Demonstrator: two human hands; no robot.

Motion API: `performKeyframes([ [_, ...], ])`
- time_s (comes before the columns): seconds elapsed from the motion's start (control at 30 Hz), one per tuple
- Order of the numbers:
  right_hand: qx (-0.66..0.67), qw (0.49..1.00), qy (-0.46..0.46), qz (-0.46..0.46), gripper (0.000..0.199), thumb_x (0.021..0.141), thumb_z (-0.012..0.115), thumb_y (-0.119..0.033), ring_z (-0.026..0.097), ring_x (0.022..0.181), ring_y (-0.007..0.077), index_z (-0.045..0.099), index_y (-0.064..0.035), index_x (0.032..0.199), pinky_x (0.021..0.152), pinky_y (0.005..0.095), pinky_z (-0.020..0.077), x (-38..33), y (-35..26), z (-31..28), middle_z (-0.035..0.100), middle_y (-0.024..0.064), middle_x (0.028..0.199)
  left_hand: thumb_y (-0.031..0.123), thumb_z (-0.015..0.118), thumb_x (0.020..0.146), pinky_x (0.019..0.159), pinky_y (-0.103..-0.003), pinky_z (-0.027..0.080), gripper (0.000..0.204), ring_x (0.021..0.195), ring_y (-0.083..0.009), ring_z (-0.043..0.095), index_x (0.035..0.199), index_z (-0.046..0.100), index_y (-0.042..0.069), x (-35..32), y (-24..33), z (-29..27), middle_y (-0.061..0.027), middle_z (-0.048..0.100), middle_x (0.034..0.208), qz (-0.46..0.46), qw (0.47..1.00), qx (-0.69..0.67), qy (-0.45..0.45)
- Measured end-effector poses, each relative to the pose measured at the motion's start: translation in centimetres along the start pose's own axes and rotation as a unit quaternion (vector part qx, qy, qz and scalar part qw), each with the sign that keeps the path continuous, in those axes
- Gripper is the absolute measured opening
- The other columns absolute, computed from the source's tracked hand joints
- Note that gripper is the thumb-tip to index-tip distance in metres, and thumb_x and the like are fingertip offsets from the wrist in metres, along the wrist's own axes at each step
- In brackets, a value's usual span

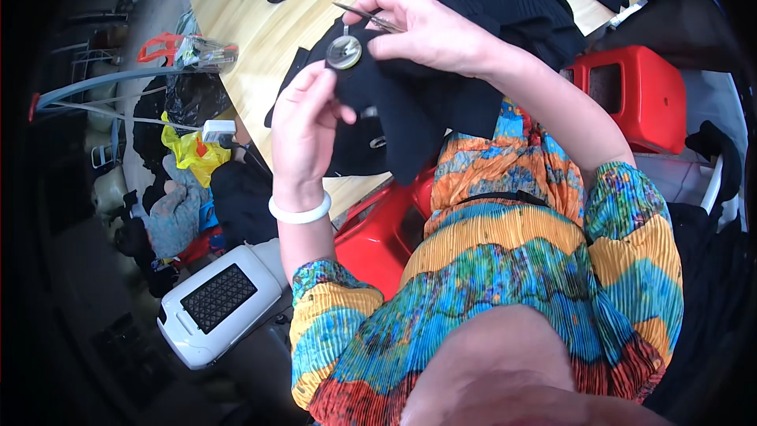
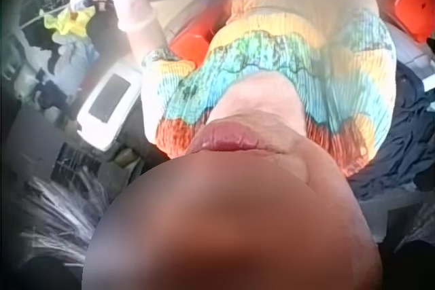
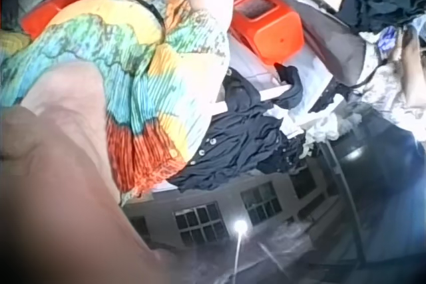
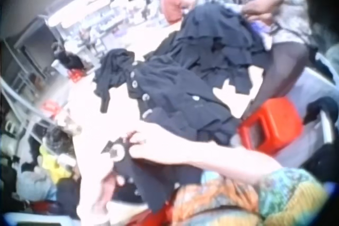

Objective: Trimming excess threads and cleaning up the edges around buttons and grommets on black jackets.

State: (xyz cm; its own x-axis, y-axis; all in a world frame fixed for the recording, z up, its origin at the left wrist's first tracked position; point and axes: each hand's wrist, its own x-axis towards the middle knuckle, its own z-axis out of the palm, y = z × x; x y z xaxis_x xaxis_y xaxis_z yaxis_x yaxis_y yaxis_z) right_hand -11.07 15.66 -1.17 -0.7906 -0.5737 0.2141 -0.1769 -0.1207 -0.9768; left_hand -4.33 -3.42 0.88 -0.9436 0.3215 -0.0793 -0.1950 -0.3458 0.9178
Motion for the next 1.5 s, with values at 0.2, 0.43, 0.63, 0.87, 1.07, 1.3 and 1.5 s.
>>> performKeyframes([
  [0.2,-0.014,0.997,0.051,-0.061,0.037,0.076,0.058,-0.002,0.051,0.092,0.0089,0.044,0.0002,0.111,0.076,0.0205,0.0419,-1.1,-0.4,0.2,0.053,0.0054,0.096,0.015,0.035,0.092,0.085,-0.034,0.046,0.03,0.1,-0.0234,0.054,0.114,0.044,-0.004,-0.6,-0.9,-0.6,-0.0155,0.054,0.11,-0.043,0.959,-0.278,-0.029],
  [0.43,-0.114,0.978,0.123,-0.122,0.045,0.071,0.052,0.007,0.05,0.076,0.0012,0.043,-0.0021,0.114,0.067,0.0151,0.0418,-3.1,-1.6,1.3,0.056,0.0041,0.102,0.014,0.038,0.091,0.068,-0.03,0.053,0.025,0.091,-0.0216,0.058,0.107,0.047,-0.002,-0.6,-0.8,0.4,-0.0134,0.057,0.102,-0.015,0.954,-0.299,0.004],
  [0.63,0.028,0.998,0.019,-0.044,0.042,0.075,0.05,0.007,0.052,0.093,0.0089,0.04,0.0,0.116,0.081,0.0233,0.0422,-2.2,-0.3,1.0,0.054,0.007,0.102,0.001,0.048,0.083,0.069,-0.026,0.052,0.019,0.084,-0.0156,0.058,0.103,0.047,0.0,-0.8,-0.9,2.4,-0.0099,0.055,0.099,0.103,0.99,-0.038,0.088],
  [0.87,-0.011,0.999,0.028,-0.034,0.042,0.077,0.057,-0.004,0.047,0.074,0.0034,0.041,-0.0015,0.115,0.077,0.0189,0.0406,-2.0,-0.9,1.0,0.054,0.0018,0.086,-0.004,0.064,0.073,0.07,-0.018,0.045,0.03,0.084,-0.0096,0.051,0.102,0.057,-0.002,-1.2,-3.6,3.6,-0.0088,0.049,0.106,0.244,0.886,0.317,0.234],
  [1.07,-0.107,0.993,0.019,-0.05,0.041,0.075,0.059,-0.008,0.037,0.061,0.0035,0.044,-0.0042,0.114,0.06,0.0198,0.0371,-2.2,-2.0,1.2,0.043,-0.0031,0.065,0.007,0.061,0.079,0.058,-0.016,0.042,0.021,0.063,-0.0055,0.049,0.097,0.059,-0.003,-0.3,-2.9,4.2,-0.0026,0.057,0.076,0.177,0.921,0.169,0.303],
  [1.3,-0.109,0.993,0.009,-0.046,0.041,0.074,0.059,-0.008,0.032,0.057,0.0039,0.044,-0.0037,0.112,0.053,0.0192,0.0316,-2.3,-1.3,1.1,0.037,-0.004,0.06,0.007,0.059,0.08,0.055,-0.018,0.044,0.013,0.063,-0.0073,0.052,0.091,0.058,-0.001,-0.5,-1.6,3.4,-0.006,0.058,0.086,0.108,0.962,0.107,0.226],
  [1.5,-0.005,1.0,-0.025,-0.002,0.043,0.075,0.06,-0.006,0.042,0.068,0.004,0.043,-0.0021,0.115,0.065,0.0179,0.0387,-2.1,-0.5,0.5,0.049,-0.001,0.082,0.011,0.049,0.087,0.06,-0.02,0.048,0.014,0.067,-0.0084,0.054,0.092,0.052,-0.001,-1.1,-0.3,2.7,-0.0051,0.055,0.086,0.032,0.992,0.028,0.117],
])
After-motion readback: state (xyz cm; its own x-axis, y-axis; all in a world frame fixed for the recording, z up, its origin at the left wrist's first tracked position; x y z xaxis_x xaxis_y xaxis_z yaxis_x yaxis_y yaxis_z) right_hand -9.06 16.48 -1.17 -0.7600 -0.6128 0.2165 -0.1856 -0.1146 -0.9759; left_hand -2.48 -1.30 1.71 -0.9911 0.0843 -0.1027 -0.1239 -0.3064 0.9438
